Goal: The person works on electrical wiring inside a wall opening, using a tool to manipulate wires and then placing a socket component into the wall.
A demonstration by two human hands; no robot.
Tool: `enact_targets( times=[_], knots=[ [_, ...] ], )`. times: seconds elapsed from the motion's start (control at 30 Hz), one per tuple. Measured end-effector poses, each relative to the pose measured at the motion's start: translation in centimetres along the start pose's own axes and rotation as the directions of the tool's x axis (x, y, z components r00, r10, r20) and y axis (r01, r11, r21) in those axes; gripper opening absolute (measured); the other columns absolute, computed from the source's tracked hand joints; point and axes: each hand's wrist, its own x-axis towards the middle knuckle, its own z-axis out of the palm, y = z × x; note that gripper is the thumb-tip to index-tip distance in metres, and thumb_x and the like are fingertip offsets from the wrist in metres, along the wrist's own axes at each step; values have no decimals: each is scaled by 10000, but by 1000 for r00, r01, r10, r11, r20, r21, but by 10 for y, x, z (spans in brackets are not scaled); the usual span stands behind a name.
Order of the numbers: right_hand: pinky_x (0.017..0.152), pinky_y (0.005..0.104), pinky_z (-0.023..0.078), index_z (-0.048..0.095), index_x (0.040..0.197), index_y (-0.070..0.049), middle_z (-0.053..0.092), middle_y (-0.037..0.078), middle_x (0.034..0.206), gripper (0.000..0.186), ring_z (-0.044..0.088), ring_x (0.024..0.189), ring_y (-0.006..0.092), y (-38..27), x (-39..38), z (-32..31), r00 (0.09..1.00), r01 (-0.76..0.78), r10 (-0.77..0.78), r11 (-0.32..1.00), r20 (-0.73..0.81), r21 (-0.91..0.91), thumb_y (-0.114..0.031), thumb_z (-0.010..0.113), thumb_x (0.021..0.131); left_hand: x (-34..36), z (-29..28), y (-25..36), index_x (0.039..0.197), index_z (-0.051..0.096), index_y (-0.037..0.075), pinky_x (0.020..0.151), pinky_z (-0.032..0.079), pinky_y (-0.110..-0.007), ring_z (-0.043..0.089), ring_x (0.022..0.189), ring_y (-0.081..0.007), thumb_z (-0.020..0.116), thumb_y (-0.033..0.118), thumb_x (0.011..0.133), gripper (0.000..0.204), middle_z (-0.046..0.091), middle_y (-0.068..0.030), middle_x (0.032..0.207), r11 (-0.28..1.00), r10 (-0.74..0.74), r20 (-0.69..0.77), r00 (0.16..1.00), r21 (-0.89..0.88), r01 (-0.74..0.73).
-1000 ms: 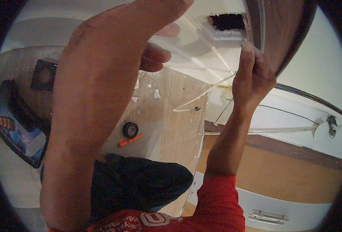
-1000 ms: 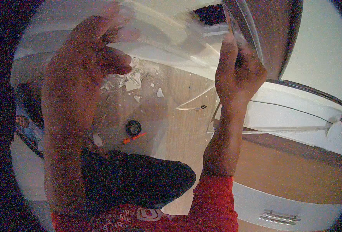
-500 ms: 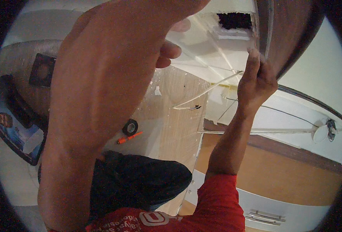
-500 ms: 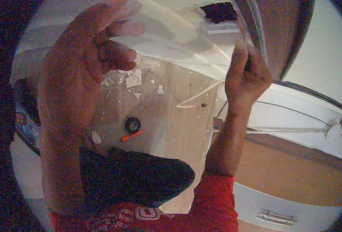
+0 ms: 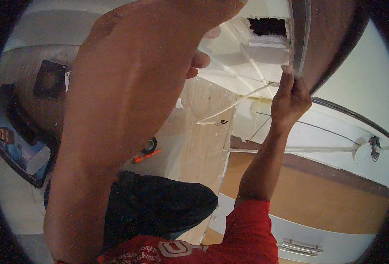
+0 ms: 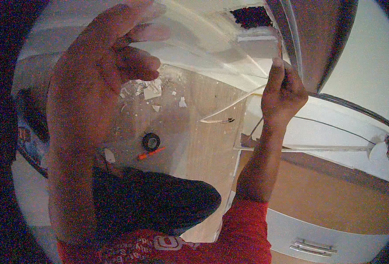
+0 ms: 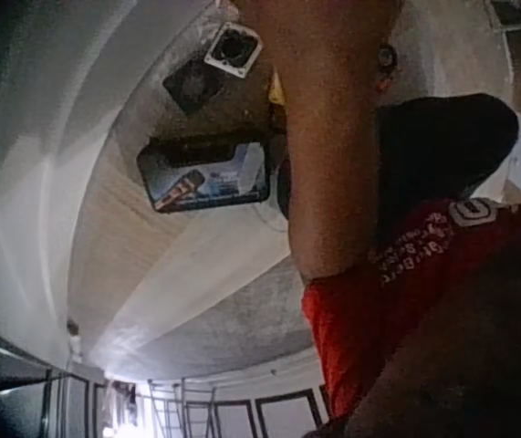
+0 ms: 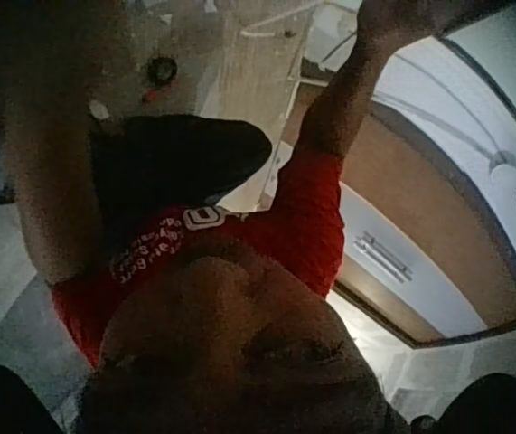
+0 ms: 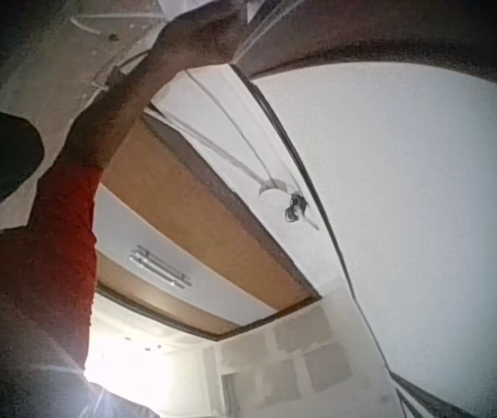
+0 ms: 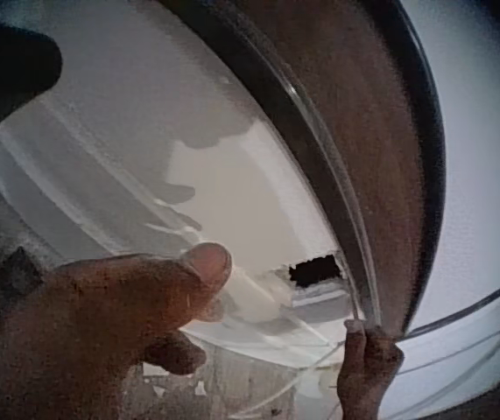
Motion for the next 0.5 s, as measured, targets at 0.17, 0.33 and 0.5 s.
enact_targets(
  times=[0.17,0.33,0.5],
  knots=[
    [535,261,406,721,880,15,605,7,627,247,487,591,69,-27,5,12,998,63,-63,992,-7,106,-211,648,949,-1,-4,-3,1350,540,97,761,572,-396,683,876,-262,464,289,993,412,644,-163,1179,1000,1,-2,1000,16,-1],
    [532,254,398,716,881,16,603,0,625,238,475,588,65,-13,1,8,996,88,-88,996,-20,-20,-204,652,948,1,2,-1,1348,542,98,760,572,-395,683,874,-261,465,287,993,410,645,-162,1176,999,0,12,1000,37,0],
    [538,251,397,713,891,16,609,4,651,225,485,608,64,-14,-9,12,997,10,2,988,-74,157,-193,653,950,3,2,-1,1346,544,99,760,571,-393,683,872,-260,466,286,992,409,646,-161,1173,999,1,22,1000,48,-2]
  ],
)
